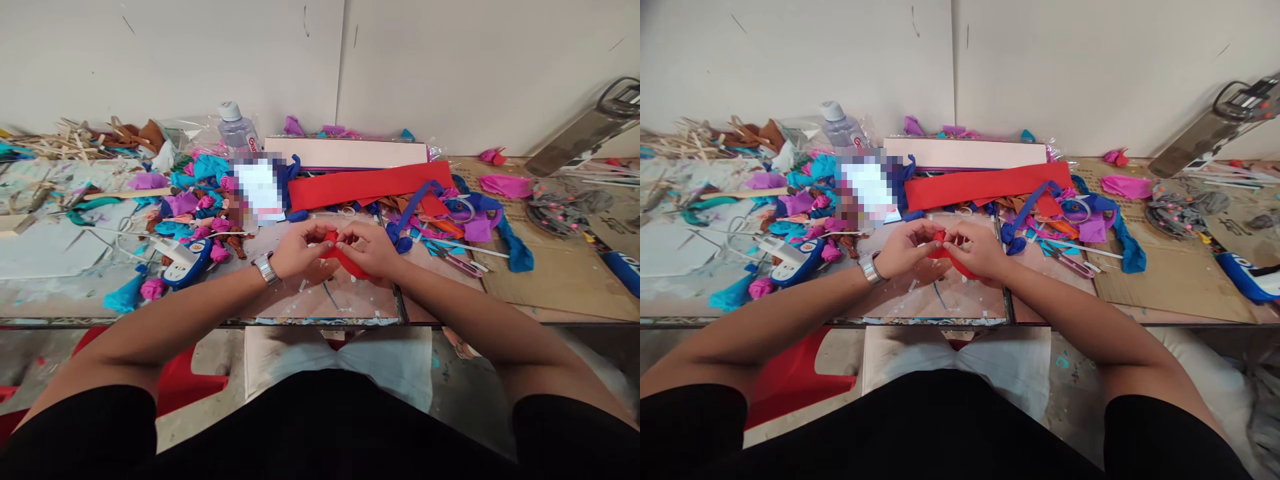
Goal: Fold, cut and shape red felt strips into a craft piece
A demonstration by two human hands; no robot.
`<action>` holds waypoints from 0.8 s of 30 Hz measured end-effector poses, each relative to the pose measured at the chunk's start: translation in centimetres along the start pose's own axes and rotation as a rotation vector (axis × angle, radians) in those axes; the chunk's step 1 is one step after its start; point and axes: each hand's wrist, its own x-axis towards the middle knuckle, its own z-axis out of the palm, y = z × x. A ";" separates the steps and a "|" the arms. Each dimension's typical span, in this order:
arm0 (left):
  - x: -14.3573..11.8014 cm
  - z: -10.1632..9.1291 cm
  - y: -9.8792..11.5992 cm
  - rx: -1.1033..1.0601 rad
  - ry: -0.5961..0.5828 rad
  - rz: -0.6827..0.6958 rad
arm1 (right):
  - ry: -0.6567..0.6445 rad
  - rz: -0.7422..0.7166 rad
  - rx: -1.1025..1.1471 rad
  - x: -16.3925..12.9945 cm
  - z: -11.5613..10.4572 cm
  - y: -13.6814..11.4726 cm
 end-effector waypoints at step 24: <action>0.3 -0.2 0.0 -0.001 0.017 0.106 | 0.045 -0.034 -0.024 0.0 -0.4 -0.1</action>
